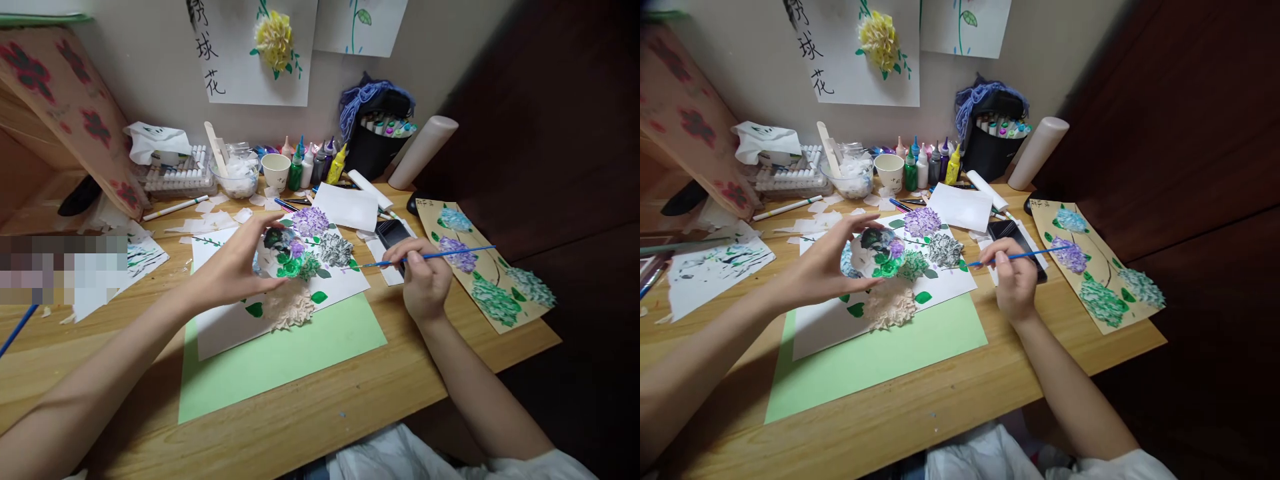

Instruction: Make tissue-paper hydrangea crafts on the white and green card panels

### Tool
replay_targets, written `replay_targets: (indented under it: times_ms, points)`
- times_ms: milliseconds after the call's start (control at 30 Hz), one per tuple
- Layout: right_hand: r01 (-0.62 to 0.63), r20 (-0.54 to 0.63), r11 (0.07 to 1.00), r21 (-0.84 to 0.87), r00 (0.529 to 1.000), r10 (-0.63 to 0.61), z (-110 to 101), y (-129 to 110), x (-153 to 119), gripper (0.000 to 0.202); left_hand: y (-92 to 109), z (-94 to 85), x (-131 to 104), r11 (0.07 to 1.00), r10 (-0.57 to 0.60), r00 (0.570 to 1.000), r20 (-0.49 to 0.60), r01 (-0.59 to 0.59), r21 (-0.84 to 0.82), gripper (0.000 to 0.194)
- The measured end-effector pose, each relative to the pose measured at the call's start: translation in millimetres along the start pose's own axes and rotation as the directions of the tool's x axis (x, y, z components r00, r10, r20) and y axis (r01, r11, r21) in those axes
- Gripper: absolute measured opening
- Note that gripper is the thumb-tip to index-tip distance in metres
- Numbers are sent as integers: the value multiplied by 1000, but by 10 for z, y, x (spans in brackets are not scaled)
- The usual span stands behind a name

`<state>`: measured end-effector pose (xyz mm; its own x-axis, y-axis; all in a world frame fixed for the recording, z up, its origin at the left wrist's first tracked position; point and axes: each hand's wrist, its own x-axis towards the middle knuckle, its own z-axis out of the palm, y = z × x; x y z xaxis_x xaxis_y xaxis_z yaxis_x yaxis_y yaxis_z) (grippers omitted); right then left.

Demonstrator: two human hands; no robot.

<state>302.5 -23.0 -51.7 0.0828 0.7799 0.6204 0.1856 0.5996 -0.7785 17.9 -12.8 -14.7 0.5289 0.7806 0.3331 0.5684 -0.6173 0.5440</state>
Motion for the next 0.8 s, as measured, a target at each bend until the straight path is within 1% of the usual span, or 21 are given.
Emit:
replay_targets:
  times_ms: [67,100,200,367,467,600,800]
  points:
    - [58,99,991,-118,994,-47,-29,25,-14,24,-18,-15,4,1000,-8,1000,-21,8,23,81]
    - [82,149,986,-146,987,-60,-30,28,-27,25,-21,-21,5,999,-11,1000,-28,12,32,81]
    - [117,269,980,-161,961,-70,13,12,-71,23,-16,-29,8,999,-15,999,-41,17,50,80]
    - [153,405,967,-205,913,-59,114,-11,-110,18,-5,-23,16,998,-11,999,-37,13,56,79]
    - [183,449,954,-237,892,-59,143,-4,-116,18,-12,-16,17,999,-7,999,-40,9,51,79]
    - [178,476,945,-275,879,-27,154,9,-120,17,-24,-13,13,999,3,999,-47,-1,39,78]
    - [173,503,951,-255,864,-22,139,13,-119,17,-24,-18,13,1000,3,999,-41,-2,26,78]
